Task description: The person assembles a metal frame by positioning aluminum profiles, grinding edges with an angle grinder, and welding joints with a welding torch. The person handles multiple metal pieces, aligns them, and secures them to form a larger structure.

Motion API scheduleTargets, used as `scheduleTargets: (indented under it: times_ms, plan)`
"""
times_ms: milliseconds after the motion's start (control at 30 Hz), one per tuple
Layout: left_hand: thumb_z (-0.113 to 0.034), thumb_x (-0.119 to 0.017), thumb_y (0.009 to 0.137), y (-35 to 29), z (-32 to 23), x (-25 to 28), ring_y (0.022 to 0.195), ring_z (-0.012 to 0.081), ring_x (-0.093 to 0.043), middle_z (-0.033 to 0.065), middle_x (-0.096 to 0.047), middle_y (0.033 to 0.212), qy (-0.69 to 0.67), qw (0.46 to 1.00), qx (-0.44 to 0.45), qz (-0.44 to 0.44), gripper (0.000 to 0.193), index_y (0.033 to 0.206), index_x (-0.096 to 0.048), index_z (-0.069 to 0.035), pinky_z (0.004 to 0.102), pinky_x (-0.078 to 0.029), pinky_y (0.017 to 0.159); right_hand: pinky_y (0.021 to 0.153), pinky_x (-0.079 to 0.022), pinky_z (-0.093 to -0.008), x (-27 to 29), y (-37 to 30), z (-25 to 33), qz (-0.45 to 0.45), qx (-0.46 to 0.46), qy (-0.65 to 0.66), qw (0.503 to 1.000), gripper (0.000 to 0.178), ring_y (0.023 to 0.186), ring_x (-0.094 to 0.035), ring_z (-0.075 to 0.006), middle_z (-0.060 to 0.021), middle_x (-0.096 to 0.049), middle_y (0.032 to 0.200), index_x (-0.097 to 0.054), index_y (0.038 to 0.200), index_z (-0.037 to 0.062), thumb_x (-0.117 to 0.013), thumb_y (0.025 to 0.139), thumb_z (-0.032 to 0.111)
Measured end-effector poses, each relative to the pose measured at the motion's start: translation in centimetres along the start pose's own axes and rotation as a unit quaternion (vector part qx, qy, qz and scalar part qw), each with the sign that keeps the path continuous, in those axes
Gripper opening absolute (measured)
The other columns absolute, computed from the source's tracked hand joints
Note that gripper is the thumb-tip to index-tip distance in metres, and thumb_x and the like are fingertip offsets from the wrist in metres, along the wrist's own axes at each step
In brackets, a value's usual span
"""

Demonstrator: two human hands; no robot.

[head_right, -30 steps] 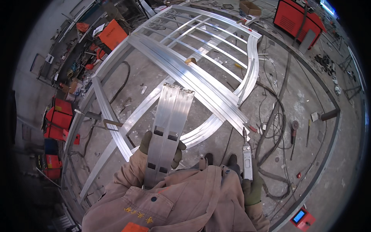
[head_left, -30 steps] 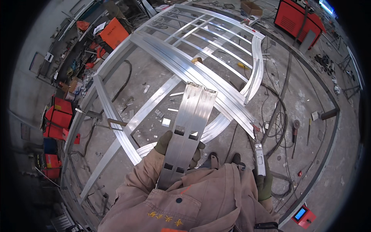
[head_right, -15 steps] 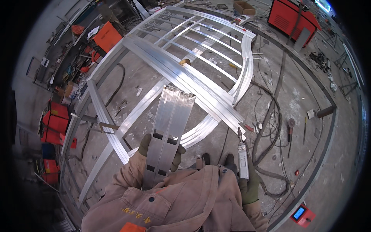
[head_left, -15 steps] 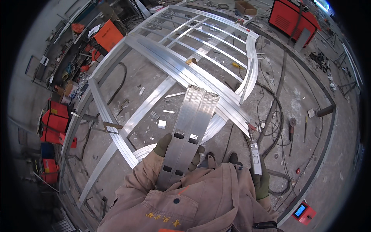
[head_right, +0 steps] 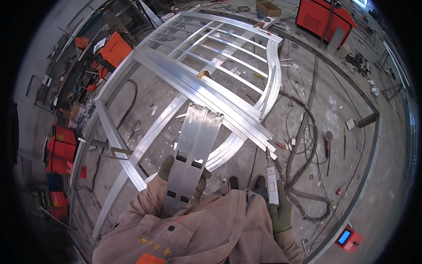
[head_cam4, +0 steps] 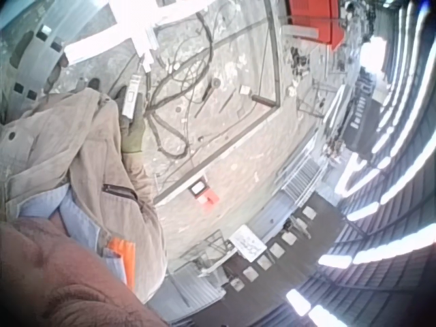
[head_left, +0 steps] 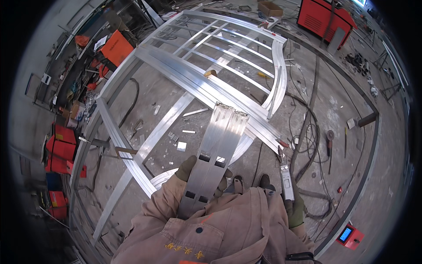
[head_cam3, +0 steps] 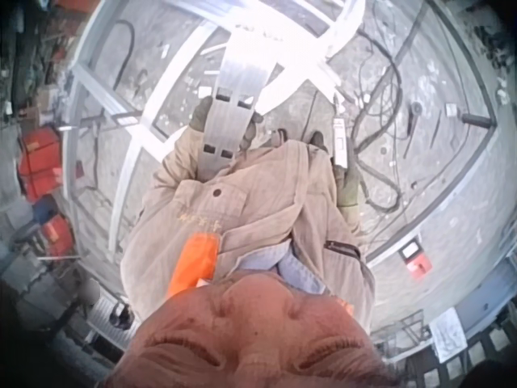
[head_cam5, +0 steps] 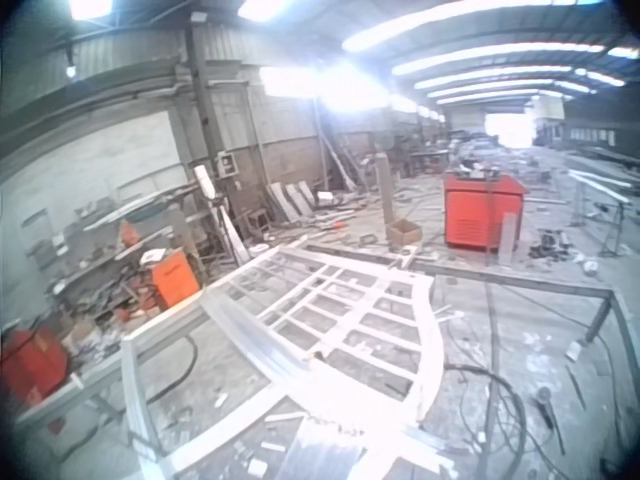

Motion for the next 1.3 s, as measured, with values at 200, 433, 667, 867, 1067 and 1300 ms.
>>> scheduleTargets:
  times_ms: [200,433,667,867,1067,1300]
  plan:
    - [-0.078,-0.085,0.097,0.9,0.2,0.4,0.128,0.0453,-0.079,0.0377,-0.073,0.138,0.0,1.0,0.011,-0.006,0.128,0.168,-0.046,0.021,0.0584,-0.069,0.106,0.109,-0.062,-0.0483,0.3,-0.8,0.0,-0.017,-0.008,0.006,1.0,0.099,0.14,-0.077,-0.0445,-0.0345,-0.075,0.153,-0.048,0.18,-0.0036,-0.061,0.116,0.071]
    - [-0.075,-0.088,0.096,1.5,1.0,0.4,0.129,0.0456,-0.078,0.0374,-0.072,0.142,-0.049,0.998,0.008,-0.024,0.123,0.168,-0.05,0.017,0.0594,-0.067,0.108,0.115,-0.06,-0.0493,0.6,-1.2,-0.5,-0.009,0.004,0.008,1.0,0.099,0.143,-0.076,-0.0443,-0.0328,-0.075,0.154,-0.047,0.179,-0.0046,-0.062,0.117,0.07]
    - [-0.072,-0.089,0.097,0.2,1.8,0.3,0.133,0.0455,-0.077,0.0357,-0.07,0.149,-0.02,0.999,0.036,-0.016,0.122,0.172,-0.047,0.014,0.0633,-0.067,0.109,0.12,-0.058,-0.0497,0.2,-1.1,0.2,0.017,-0.014,0.007,1.0,0.094,0.147,-0.074,-0.0429,-0.0316,-0.075,0.156,-0.048,0.178,-0.0058,-0.062,0.119,0.065]
    - [-0.071,-0.088,0.099,-0.8,2.5,0.5,0.133,0.046,-0.078,0.0346,-0.07,0.148,-0.03,0.999,0.041,-0.009,0.12,0.173,-0.045,0.013,0.0659,-0.068,0.105,0.12,-0.057,-0.0495,-0.3,-0.9,0.6,0.022,-0.004,0.009,1.0,0.098,0.148,-0.073,-0.0438,-0.0318,-0.074,0.156,-0.049,0.178,-0.0037,-0.061,0.117,0.072]
    - [-0.072,-0.087,0.1,-2.1,2.6,0.8,0.131,0.0458,-0.078,0.0343,-0.071,0.146,-0.067,0.997,0.049,0.002,0.119,0.173,-0.045,0.013,0.0672,-0.068,0.103,0.121,-0.057,-0.0496,-1.4,-0.5,1.0,0.011,0.023,0.002,1.0,0.1,0.148,-0.072,-0.0457,-0.032,-0.074,0.157,-0.049,0.178,-0.004,-0.061,0.117,0.074]
    - [-0.069,-0.093,0.094,-1.8,1.9,0.9,0.131,0.0466,-0.076,0.0327,-0.071,0.149,-0.024,0.995,0.024,-0.098,0.122,0.173,-0.046,0.011,0.0664,-0.064,0.111,0.125,-0.055,-0.0496,-1.7,-0.5,1.8,0.008,0.008,0.054,0.999,0.077,0.152,-0.071,-0.0455,-0.0343,-0.07,0.162,-0.052,0.176,-0.0055,-0.07,0.109,0.027]
Point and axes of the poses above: each hand's wrist, its own y-axis towards the middle knuckle, its own x-axis out of the back of the hand, z = x × y, the point moved 8 cm from there along y, towards the middle knuckle
